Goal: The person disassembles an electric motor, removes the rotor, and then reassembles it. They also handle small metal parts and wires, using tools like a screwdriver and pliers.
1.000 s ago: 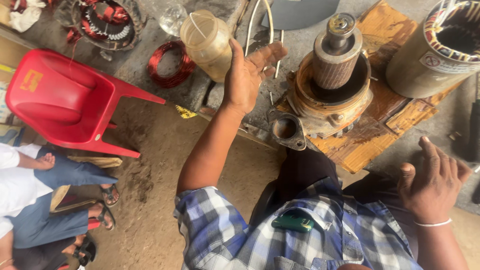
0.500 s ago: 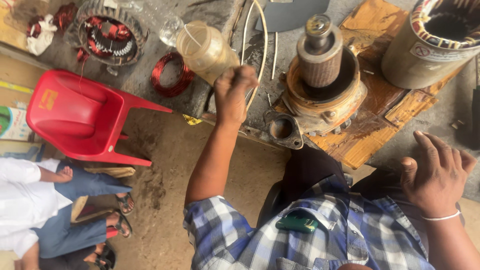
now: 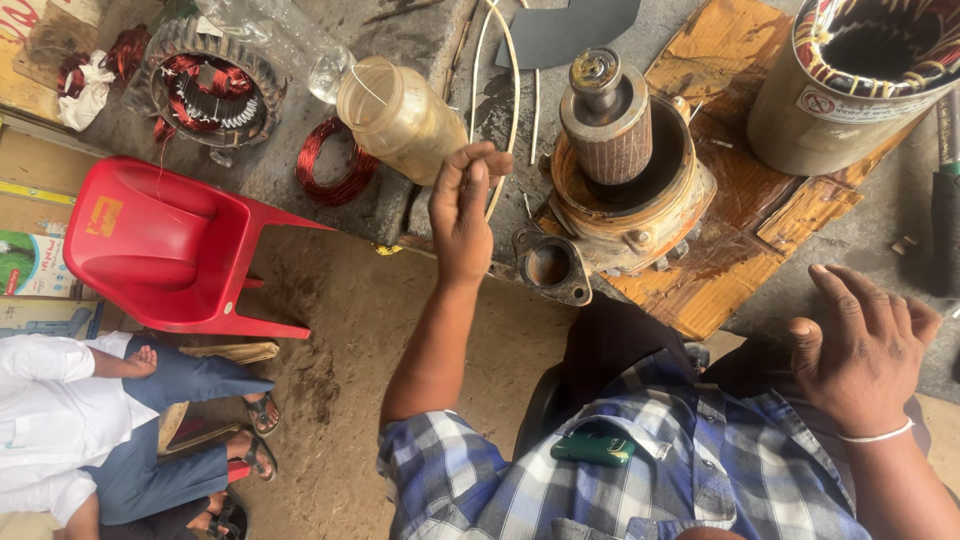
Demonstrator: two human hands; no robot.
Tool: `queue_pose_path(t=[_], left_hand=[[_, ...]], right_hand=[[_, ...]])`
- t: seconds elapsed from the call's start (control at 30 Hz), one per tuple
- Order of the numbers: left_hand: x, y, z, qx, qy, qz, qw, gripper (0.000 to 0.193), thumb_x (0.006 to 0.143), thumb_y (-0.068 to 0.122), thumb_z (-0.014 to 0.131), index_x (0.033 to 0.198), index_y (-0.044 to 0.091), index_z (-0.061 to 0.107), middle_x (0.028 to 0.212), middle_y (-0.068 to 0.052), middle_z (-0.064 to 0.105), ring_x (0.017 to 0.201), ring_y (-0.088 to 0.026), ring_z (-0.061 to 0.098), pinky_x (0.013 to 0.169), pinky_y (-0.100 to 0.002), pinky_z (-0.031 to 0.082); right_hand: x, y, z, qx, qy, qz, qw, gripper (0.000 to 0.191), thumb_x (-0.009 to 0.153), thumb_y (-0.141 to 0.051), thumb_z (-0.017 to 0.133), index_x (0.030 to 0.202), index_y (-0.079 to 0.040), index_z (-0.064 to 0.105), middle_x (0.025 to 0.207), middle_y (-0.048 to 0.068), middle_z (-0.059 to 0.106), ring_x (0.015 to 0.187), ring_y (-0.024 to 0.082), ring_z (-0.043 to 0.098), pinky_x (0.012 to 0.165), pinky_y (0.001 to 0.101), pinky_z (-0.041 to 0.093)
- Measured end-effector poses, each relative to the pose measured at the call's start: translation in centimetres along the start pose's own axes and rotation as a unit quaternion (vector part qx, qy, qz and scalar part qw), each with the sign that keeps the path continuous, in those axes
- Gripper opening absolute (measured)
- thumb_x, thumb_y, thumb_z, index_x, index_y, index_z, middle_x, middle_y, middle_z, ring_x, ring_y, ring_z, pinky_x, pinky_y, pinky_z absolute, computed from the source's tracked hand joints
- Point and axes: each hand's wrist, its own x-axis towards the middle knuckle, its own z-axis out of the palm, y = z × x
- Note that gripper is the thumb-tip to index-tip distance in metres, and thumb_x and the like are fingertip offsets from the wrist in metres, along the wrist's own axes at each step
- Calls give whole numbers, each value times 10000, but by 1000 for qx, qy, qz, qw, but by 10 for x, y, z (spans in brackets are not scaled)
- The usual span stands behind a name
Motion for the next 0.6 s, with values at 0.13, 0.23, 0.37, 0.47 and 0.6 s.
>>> queue_pose_path(t=[0.13,0.23,0.37,0.47,0.6], left_hand=[[-19,-17,21,171,49,91,980,373,1192,284,366,1383,32,563,1348,-145,659,1299,-271,630,1174,-418,493],[-27,-32,33,299,71,100,946,480,1194,357,286,1490,23,462,1478,-181,556,1422,-311,531,1217,-449,418],[-26,-38,34,248,60,7,967,558,1159,426,296,1511,21,451,1515,-196,539,1421,-319,542,1172,-446,453],[-26,-35,32,253,43,-5,966,531,1154,418,325,1467,28,501,1453,-183,588,1368,-312,591,1130,-428,498],[-23,-30,33,270,35,5,962,483,1161,389,342,1395,34,572,1345,-159,678,1297,-279,651,1105,-401,513]], right_hand=[[1,-2,-2,5,3,0,1000,477,1185,-500,400,1419,-141,608,1357,20,607,1060,202,555,1109,319,343],[1,-3,-3,0,-1,2,1000,478,1186,-502,403,1423,-143,611,1360,16,609,1056,197,555,1105,314,343],[1,-4,-3,-4,-1,-4,1000,478,1182,-504,408,1417,-143,616,1361,14,611,1056,198,555,1106,315,343],[3,-4,-3,-2,7,-9,1000,472,1181,-503,413,1415,-145,613,1358,15,608,1066,199,557,1113,318,342],[8,-9,-5,-21,-2,-6,1000,460,1177,-491,432,1429,-148,606,1356,16,616,1056,202,557,1107,329,347]])
